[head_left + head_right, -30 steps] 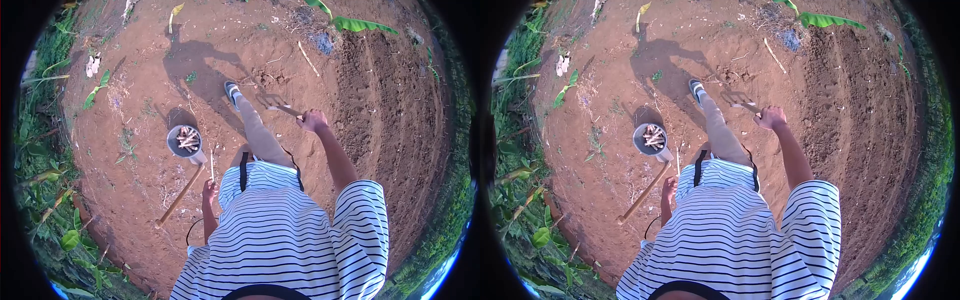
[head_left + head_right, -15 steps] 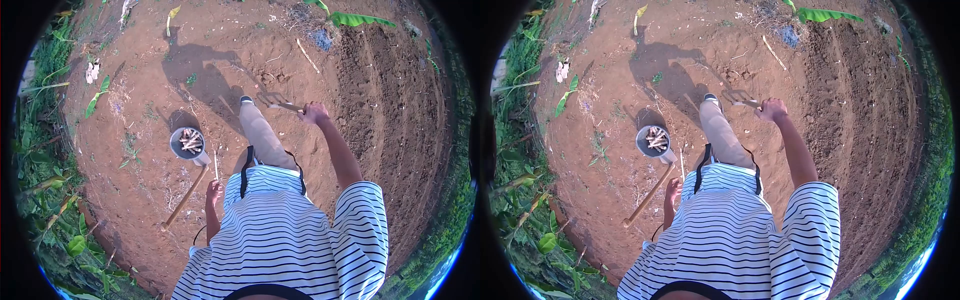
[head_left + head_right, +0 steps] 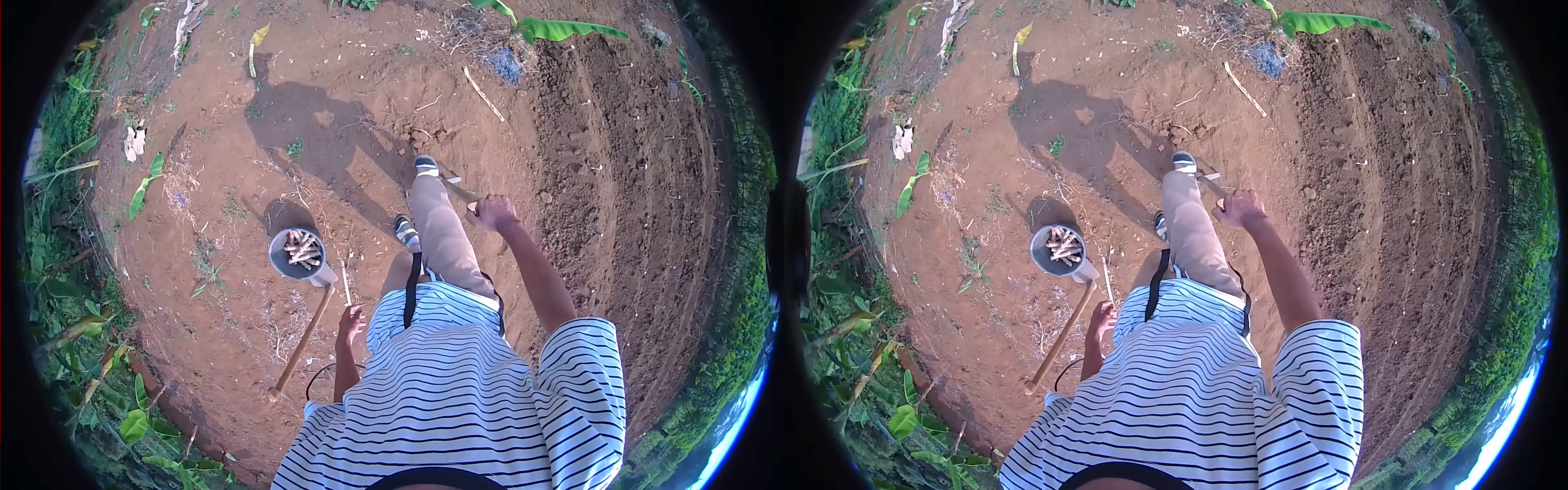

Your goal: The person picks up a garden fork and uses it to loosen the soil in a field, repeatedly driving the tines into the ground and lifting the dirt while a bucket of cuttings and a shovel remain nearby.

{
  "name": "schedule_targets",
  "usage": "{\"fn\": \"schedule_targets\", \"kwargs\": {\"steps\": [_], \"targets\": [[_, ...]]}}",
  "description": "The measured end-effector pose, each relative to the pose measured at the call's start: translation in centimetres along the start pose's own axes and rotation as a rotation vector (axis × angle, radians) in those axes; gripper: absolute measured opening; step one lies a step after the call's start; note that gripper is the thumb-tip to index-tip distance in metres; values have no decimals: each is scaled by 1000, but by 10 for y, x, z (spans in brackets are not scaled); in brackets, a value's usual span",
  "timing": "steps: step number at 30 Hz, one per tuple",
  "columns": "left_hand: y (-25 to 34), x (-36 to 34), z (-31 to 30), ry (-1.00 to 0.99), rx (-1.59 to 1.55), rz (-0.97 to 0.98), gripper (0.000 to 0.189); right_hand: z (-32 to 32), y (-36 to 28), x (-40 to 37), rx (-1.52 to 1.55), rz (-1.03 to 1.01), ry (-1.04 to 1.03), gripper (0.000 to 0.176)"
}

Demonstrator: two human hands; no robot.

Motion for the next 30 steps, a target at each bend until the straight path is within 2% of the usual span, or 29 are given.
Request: {"fn": "schedule_targets", "kwargs": {"steps": [3, 7, 11, 14, 15, 16, 17, 19, 24, 25, 26, 28, 29, 30], "targets": [[39, 1, -2, -4, -33, 74, 30, 2, 0, -6, 44, -2, 69, 49], [87, 1, -5, 45, -143, 80, 30, -3, 1, 1, 86, -53, 1, 45], [119, 17, 9, 67, -119, 36, 30, -13, 14, 16, 101, -61, 57, 41], [134, 38, 20, 112, -25, 66, 30, -8, 29, 41, 134, -132, -3, 44], [140, 52, 26, 75, -98, 168, 31, -4, 32, 50, 76, -144, 16, 35], [141, 57, 29, 33, -171, 262, 32, -1, 33, 54, 83, -136, 2, 35], [149, 54, 29, 64, -69, 197, 32, -2, 28, 55, 64, -144, -36, 35], [159, 36, 27, 44, -106, 175, 32, 1, 23, 55, 80, -96, -17, 40], [147, 22, -6, -45, -183, 189, 33, -3, 8, 58, 31, 11, -19, 49], [143, 22, -15, -26, -109, 287, 35, -3, 8, 56, 11, 32, -26, 50], [129, 30, -24, -31, -110, 291, 35, -3, 8, 54, -12, 53, -36, 51], [90, 51, -44, 91, 206, 343, 33, -1, 8, 52, -35, 87, -2, 52], [80, 52, -51, 147, 250, 429, 33, -1, 10, 52, -55, 118, 30, 53], [65, 55, -55, 147, 244, 432, 33, 1, 11, 51, -60, 117, 34, 53]]}}
Point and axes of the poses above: each hand's wrist, its own x-axis towards the middle knuckle, its own z-axis out of the palm, y = z × x, the point moved 5 cm from there along x, towards the middle knuckle, and after that the axes turned 14 degrees about y, right-handed, at the moved point
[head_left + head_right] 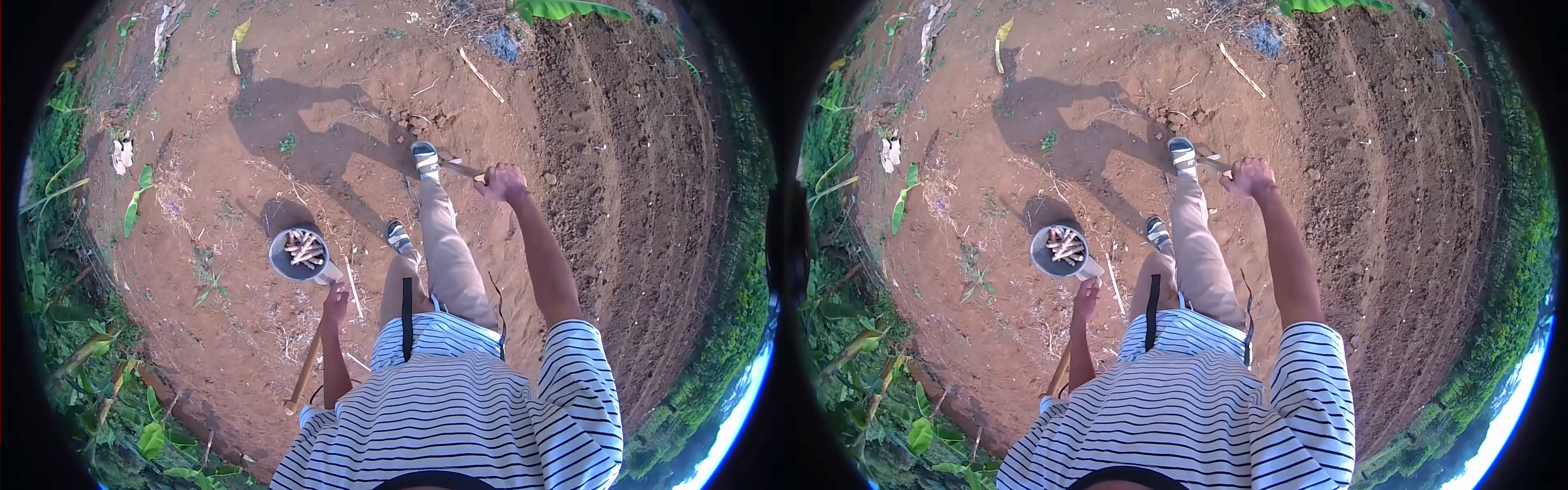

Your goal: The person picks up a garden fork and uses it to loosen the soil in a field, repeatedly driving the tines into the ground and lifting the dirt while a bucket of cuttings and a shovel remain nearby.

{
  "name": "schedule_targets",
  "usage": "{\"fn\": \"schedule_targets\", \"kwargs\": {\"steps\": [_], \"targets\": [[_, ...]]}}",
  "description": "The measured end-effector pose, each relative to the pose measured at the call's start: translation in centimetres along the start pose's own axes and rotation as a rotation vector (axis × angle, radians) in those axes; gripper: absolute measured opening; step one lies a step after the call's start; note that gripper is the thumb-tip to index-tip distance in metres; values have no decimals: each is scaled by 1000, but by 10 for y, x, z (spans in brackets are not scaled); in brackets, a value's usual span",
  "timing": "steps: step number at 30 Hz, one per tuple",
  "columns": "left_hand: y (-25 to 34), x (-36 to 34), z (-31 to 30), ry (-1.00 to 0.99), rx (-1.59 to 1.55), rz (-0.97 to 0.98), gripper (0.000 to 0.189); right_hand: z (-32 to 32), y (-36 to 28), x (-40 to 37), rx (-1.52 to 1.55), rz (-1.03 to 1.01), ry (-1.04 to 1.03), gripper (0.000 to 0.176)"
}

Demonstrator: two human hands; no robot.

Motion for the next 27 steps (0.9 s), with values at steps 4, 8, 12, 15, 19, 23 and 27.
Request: {"fn": "schedule_targets", "kwargs": {"steps": [4, 8, 12, 15, 19, 23, 27], "targets": [[-24, -42, -5, -2, -85, -37, 34, 6, -1, -5, -36, -14, 121, 54], [-57, -91, 11, -35, 14, -59, 33, 47, 3, -32, 0, -73, 378, 46], [-103, -139, 43, -52, -70, -173, 33, 116, 2, -121, 150, -37, 551, 38], [-140, -168, 73, -76, 5, -137, 32, 192, 6, -191, 71, -13, 349, 35], [-162, -209, 100, -110, -34, -213, 30, 301, 21, -252, 130, -1, 18, 37], [-200, -243, 127, -101, -174, -368, 30, 425, 37, -285, 62, -42, -218, 41], [-237, -271, 135, -20, -30, -291, 29, 452, 35, -286, 83, 37, -457, 46]]}}
Point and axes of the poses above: each hand's wrist, its own x-axis towards the middle knuckle, its own z-axis out of the palm, y = z × x, the point moved 5 cm from there along x, towards the middle knuckle, and after that the axes turned 14 degrees about y, right-handed, at the moved point
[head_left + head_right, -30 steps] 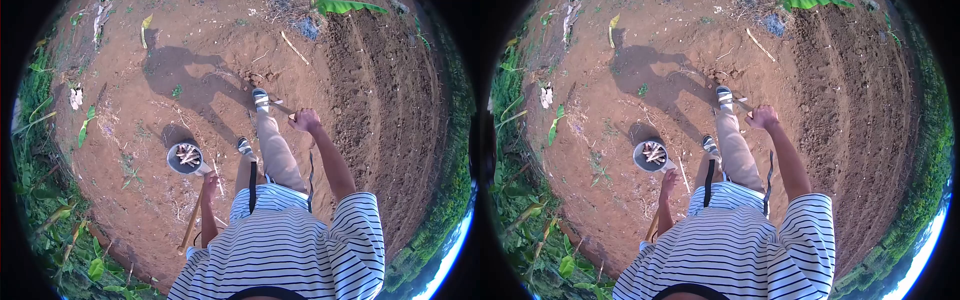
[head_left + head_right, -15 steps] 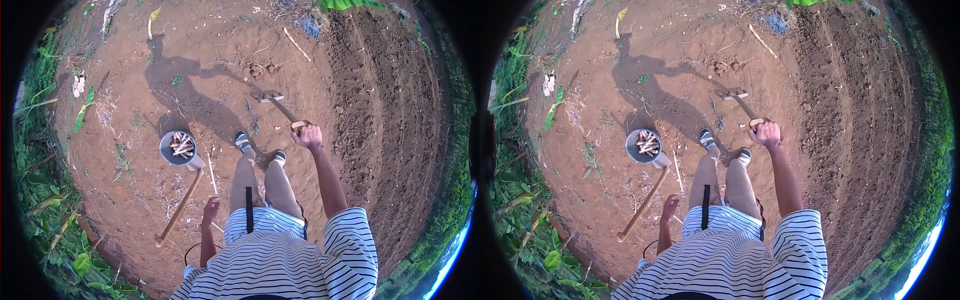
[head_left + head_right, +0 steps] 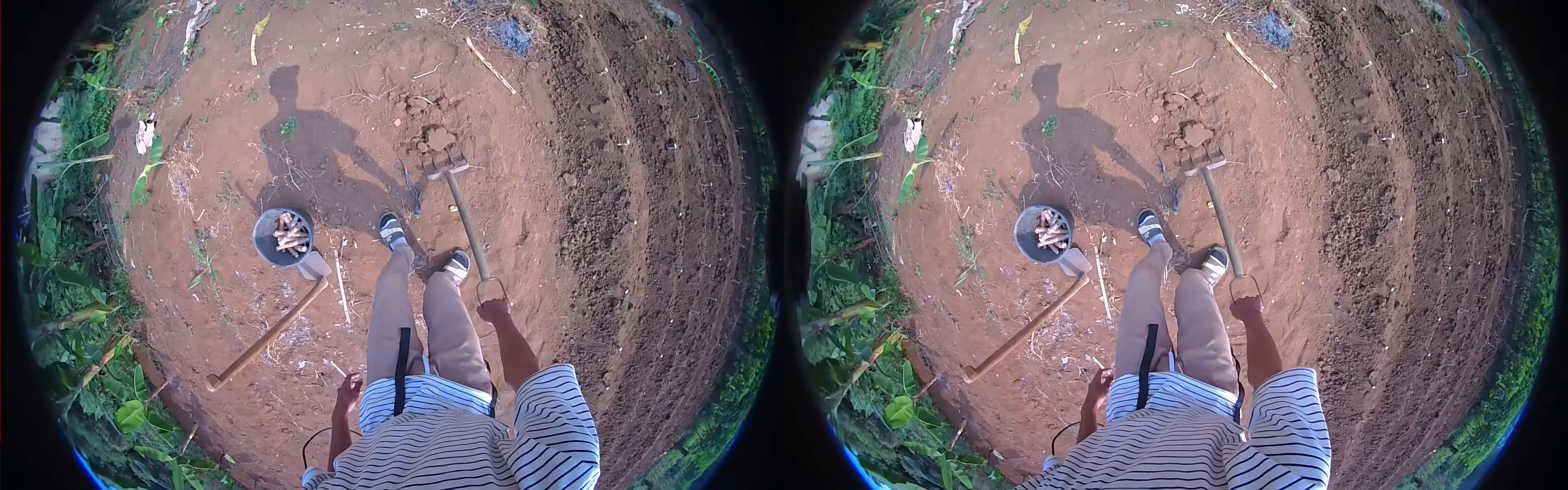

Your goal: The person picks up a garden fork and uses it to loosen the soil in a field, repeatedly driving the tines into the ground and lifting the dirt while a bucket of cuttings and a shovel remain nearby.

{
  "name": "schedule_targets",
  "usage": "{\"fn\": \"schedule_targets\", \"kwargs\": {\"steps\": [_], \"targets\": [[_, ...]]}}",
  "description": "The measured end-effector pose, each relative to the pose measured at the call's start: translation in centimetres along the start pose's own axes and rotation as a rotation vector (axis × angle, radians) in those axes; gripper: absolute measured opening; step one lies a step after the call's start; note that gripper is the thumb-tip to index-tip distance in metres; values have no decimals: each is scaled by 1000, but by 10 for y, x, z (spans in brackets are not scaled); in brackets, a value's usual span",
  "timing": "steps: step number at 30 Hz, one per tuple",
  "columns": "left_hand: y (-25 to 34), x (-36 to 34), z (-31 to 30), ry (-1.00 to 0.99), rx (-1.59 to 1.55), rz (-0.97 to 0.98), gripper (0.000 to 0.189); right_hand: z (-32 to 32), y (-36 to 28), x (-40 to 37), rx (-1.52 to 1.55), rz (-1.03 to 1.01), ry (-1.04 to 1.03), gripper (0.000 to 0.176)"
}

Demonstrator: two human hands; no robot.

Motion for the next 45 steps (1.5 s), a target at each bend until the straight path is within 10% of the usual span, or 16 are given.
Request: {"fn": "schedule_targets", "kwargs": {"steps": [7, 15, 20, 26, 33, 36, 45], "targets": [[17, -35, -1, 7, -121, 130, 28, -173, -23, -28, -68, -249, 150, 46], [49, -21, -12, 47, -361, -92, 28, -515, -71, -22, 62, -601, 953, 46], [46, -17, -2, 56, -426, -79, 29, -627, -91, -177, -65, -612, 921, 53], [38, -16, -2, -65, -258, -111, 31, -653, -81, -247, -23, -619, 1049, 49], [69, -48, -62, 96, -284, -90, 36, -484, -63, -25, -152, -230, 731, 46], [70, -59, -79, 293, -494, -182, 38, -477, -62, -24, -159, -262, 714, 48], [74, -40, -12, 20, -354, -196, 39, -482, -62, -35, -95, -158, 594, 64]]}}
Point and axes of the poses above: each hand's wrist, its own x-axis towards the middle knuckle, its own z-axis out of the palm, y = z × x, the point moved 5 cm from there along x, towards the middle knuckle, and after that the axes turned 14 degrees about y, right-handed, at the moved point
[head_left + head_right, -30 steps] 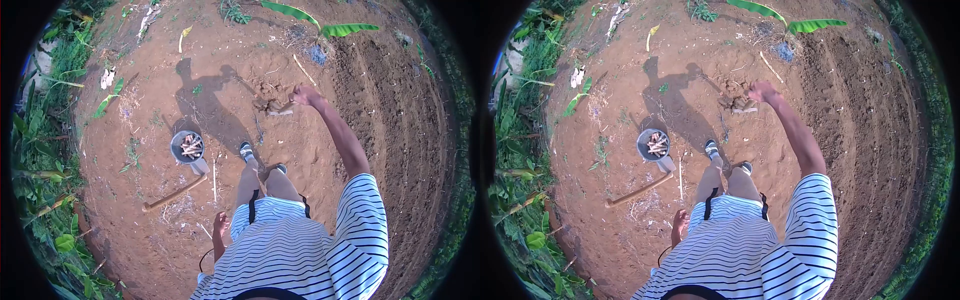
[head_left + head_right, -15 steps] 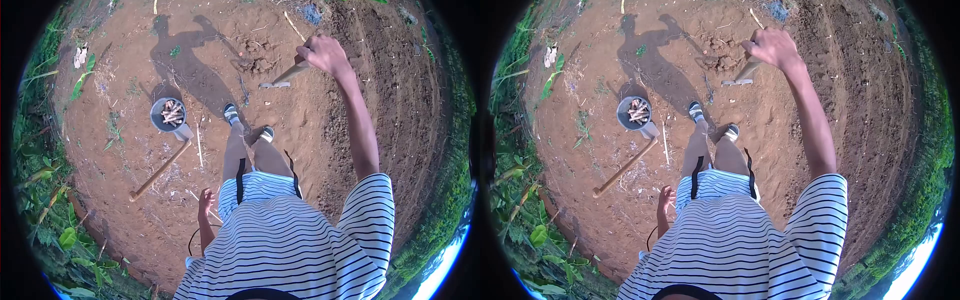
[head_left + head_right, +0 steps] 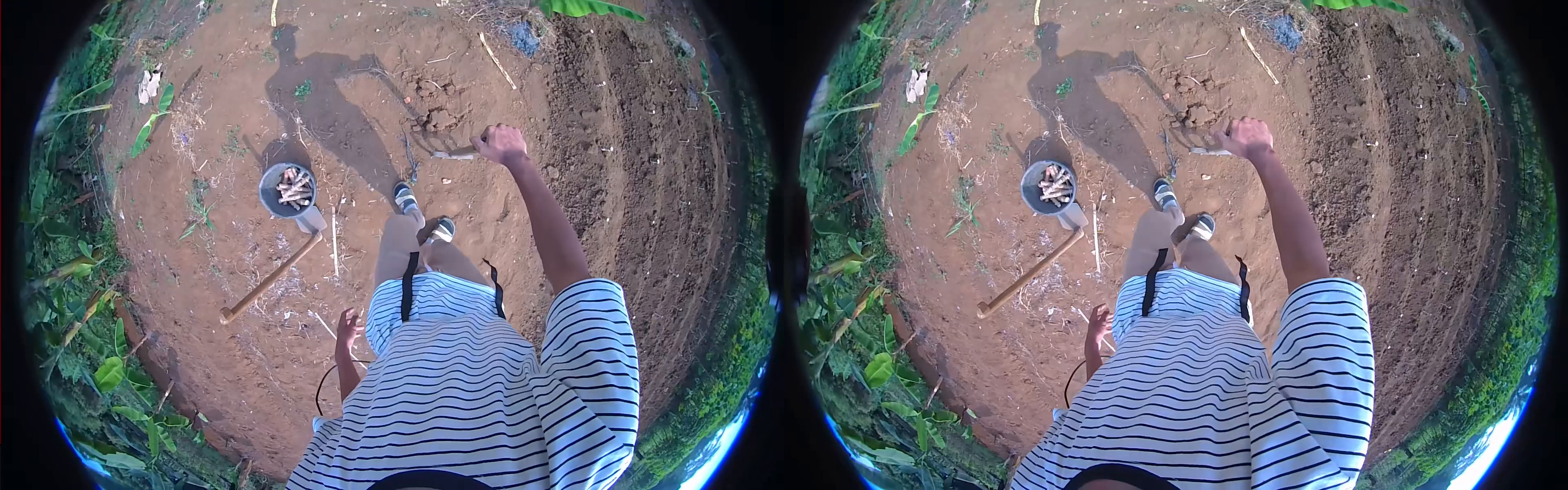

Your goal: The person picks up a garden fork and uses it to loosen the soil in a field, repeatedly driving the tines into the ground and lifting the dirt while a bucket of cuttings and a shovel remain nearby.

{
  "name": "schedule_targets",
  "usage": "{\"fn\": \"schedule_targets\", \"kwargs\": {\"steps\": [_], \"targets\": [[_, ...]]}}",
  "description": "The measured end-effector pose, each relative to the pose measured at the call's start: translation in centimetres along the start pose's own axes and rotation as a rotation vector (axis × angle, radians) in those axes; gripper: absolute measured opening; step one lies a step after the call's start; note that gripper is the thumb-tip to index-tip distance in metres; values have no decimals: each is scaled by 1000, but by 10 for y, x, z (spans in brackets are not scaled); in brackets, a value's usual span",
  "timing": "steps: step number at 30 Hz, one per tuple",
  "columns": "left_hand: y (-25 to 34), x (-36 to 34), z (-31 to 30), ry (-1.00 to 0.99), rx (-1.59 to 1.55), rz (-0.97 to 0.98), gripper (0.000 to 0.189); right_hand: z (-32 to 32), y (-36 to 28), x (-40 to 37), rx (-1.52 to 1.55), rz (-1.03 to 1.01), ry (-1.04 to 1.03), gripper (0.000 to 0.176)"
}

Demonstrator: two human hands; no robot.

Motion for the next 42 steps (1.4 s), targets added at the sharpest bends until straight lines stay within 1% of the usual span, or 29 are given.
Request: {"fn": "schedule_targets", "kwargs": {"steps": [2, 3, 4, 5, 7, 8, 9, 10, 12, 13, 14, 15, 18, 20, 21, 24, 26, 27, 30, 32, 34, 35, 36, 38, 39, 40, 41, 42], "targets": [[18, 0, 9, 22, 67, 28, 33, -3, 1, 2, 20, 44, 95, 47], [-20, 44, 14, 27, 59, 41, 33, -4, 1, 5, 21, 40, 109, 47], [-47, 78, 25, -54, -70, 376, 32, -7, 0, 5, -9, 43, 95, 47], [-21, 58, 19, -48, -73, 368, 32, 0, 1, 3, -37, 46, 71, 46], [47, 35, 12, -80, 129, 220, 33, 8, 8, 9, -45, 39, 100, 47], [69, 32, 7, -77, 129, 214, 33, 15, 8, 9, -51, 34, 112, 48], [82, 31, 0, -33, 69, 144, 33, 7, 4, 6, -46, 45, 68, 49], [90, 34, -5, 10, 10, 75, 33, 6, 2, 3, -45, 43, 60, 49], [105, 44, -16, 11, 5, 72, 34, 7, 2, -3, -34, 41, 79, 49], [113, 48, -21, 14, 14, 104, 35, 11, 1, -10, -31, 50, 71, 49], [119, 52, -24, 12, 21, 140, 36, 16, 1, -17, -21, 35, 104, 49], [124, 56, -27, 9, -15, 137, 37, 19, 2, -22, -15, 19, 142, 50], [133, 63, -27, 11, -47, 140, 36, 26, -1, -34, -4, 44, 129, 52], [137, 67, -21, 11, -42, 132, 35, 34, -4, -48, 51, 64, 31, 53], [135, 67, -16, 17, -12, 128, 35, 46, -3, -54, 61, 19, 75, 54], [137, 59, 2, -22, 10, 79, 35, 48, -8, -73, 35, 31, 94, 53], [144, 57, 17, -95, 126, 96, 34, 44, -12, -78, 73, 20, 41, 52], [149, 58, 21, -100, 133, 94, 34, 47, -10, -79, 100, 18, 18, 51], [164, 58, 33, -87, 145, 78, 33, 41, -5, -70, 159, 2, 52, 52], [180, 58, 36, -93, 152, 79, 33, 26, -3, -64, 162, 19, 34, 49], [202, 61, 42, -102, 148, 81, 33, 16, 5, -50, 195, 52, -18, 46], [211, 65, 43, -89, 174, 44, 32, 17, 14, -45, 126, 0, 75, 40], [223, 70, 51, -75, 194, 10, 32, 17, 25, -29, 122, -5, 77, 40], [239, 86, 67, -70, 188, 10, 32, 27, 32, -15, 175, -16, 19, 34], [255, 98, 75, -58, 117, 116, 33, 20, 34, -9, 276, -33, 114, 29], [269, 102, 82, -57, 44, 224, 34, 17, 37, -5, 245, -40, 75, 30], [267, 102, 82, -63, 52, 218, 34, 17, 36, -7, 218, -36, 63, 31], [270, 103, 85, -119, 51, 180, 35, 14, 34, -5, 187, -35, 67, 32]]}}
Point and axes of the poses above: each hand's wrist, its own x-axis towards the middle knuckle, its own z-axis out of the palm, y = z × x, the point moved 5 cm from there along x, towards the middle knuckle, and after that the axes turned 14 degrees about y, right-handed, at the moved point
